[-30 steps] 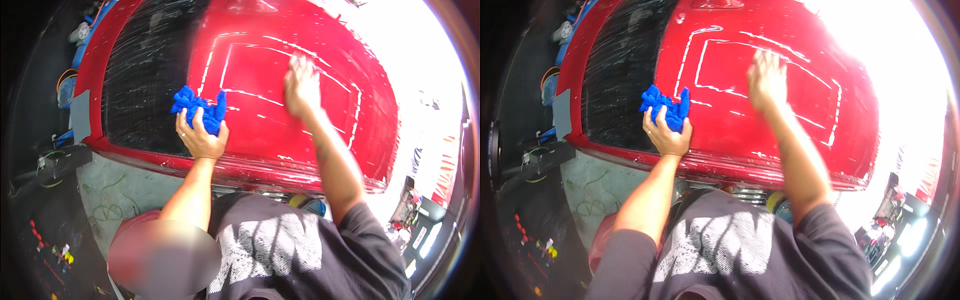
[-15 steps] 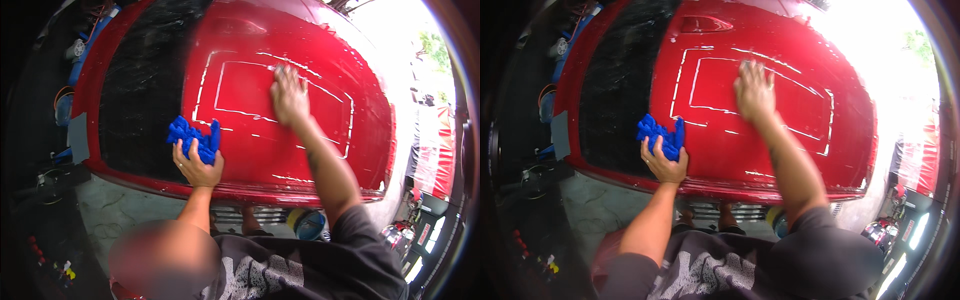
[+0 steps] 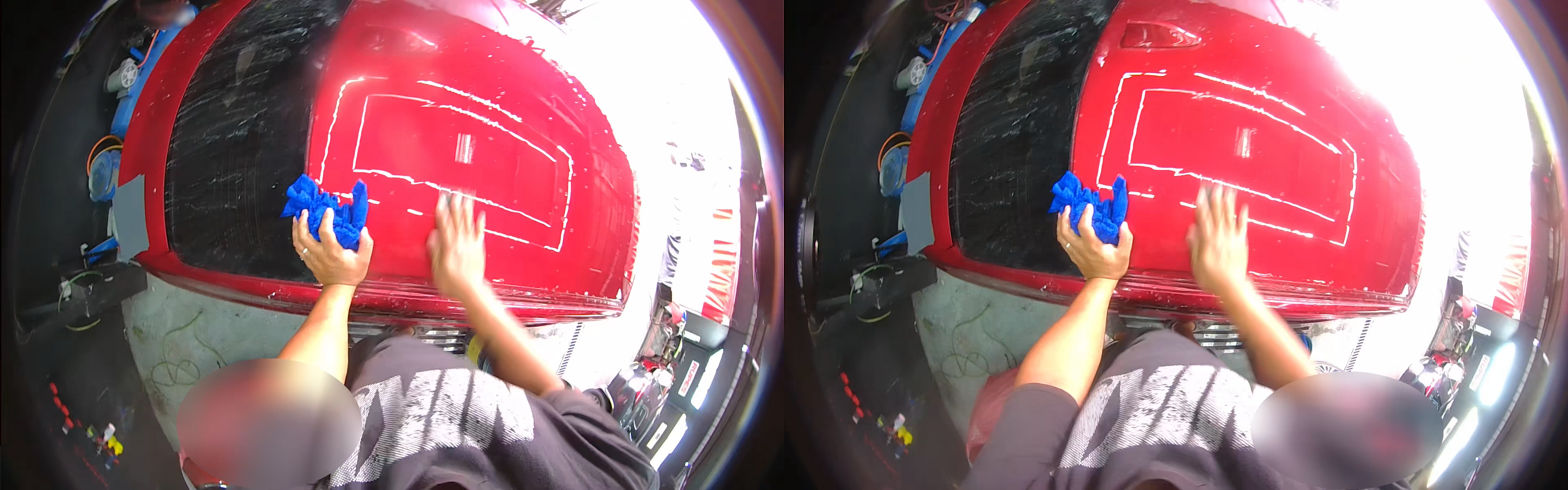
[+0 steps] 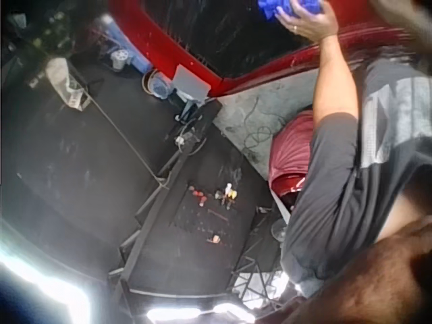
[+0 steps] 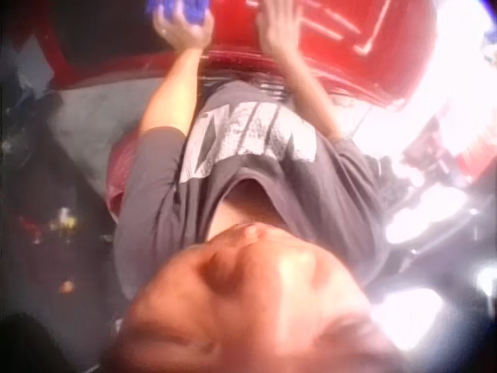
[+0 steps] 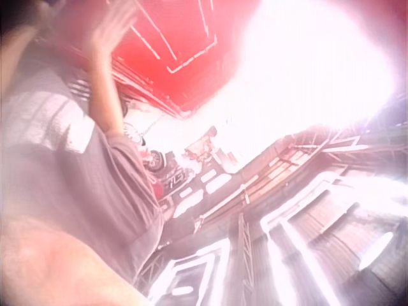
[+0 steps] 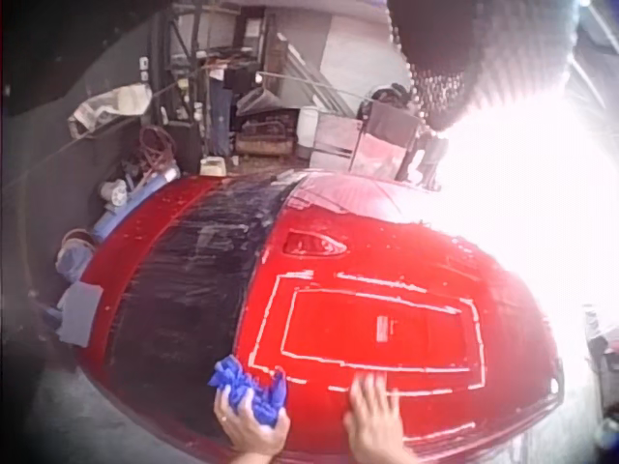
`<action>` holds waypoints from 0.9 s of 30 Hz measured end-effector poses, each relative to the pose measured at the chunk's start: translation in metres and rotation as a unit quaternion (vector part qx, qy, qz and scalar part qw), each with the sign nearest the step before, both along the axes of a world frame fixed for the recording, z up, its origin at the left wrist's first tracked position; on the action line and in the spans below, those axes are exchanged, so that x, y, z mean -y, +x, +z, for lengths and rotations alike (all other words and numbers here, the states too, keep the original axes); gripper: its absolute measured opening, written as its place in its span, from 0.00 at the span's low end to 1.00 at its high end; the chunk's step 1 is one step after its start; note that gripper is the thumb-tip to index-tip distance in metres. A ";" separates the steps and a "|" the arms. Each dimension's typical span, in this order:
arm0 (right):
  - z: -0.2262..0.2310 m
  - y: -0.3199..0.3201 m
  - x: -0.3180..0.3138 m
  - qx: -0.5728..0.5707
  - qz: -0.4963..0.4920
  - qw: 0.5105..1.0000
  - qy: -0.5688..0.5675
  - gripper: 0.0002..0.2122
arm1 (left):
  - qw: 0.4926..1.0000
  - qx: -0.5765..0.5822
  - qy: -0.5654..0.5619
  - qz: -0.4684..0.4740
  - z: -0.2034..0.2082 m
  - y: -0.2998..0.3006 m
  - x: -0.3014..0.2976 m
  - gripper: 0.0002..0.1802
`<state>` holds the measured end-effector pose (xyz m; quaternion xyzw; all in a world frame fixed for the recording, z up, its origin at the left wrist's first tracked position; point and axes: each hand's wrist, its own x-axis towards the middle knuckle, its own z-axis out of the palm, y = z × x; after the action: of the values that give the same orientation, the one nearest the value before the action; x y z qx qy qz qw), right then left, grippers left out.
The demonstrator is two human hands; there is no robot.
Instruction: The person scrubs the red trunk lid of a car with a small abrasive pad and a blue microfiber cloth. They repeatedly rub the surface in a rectangular pattern, occasionally dipping the cloth into a bucket of water to rinse it.
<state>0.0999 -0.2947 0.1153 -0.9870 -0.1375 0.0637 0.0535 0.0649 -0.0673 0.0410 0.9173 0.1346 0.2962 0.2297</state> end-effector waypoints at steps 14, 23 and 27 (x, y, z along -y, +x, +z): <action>-0.009 0.385 -0.013 0.047 0.026 0.936 -0.347 0.31 | 0.999 0.011 0.003 -0.038 0.001 -0.005 -0.006 0.42; -0.002 0.127 -0.024 0.060 0.050 0.992 -0.099 0.32 | 1.000 -0.012 -0.009 -0.005 -0.004 -0.003 -0.002 0.45; 0.023 -0.040 -0.022 -0.105 0.037 0.994 -0.005 0.33 | 1.000 -0.010 -0.014 -0.016 -0.002 0.002 0.005 0.44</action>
<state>0.0600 -0.2726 0.1381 -0.9693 -0.1674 0.1698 0.0603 0.0665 -0.0719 0.0389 0.9189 0.1268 0.2813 0.2458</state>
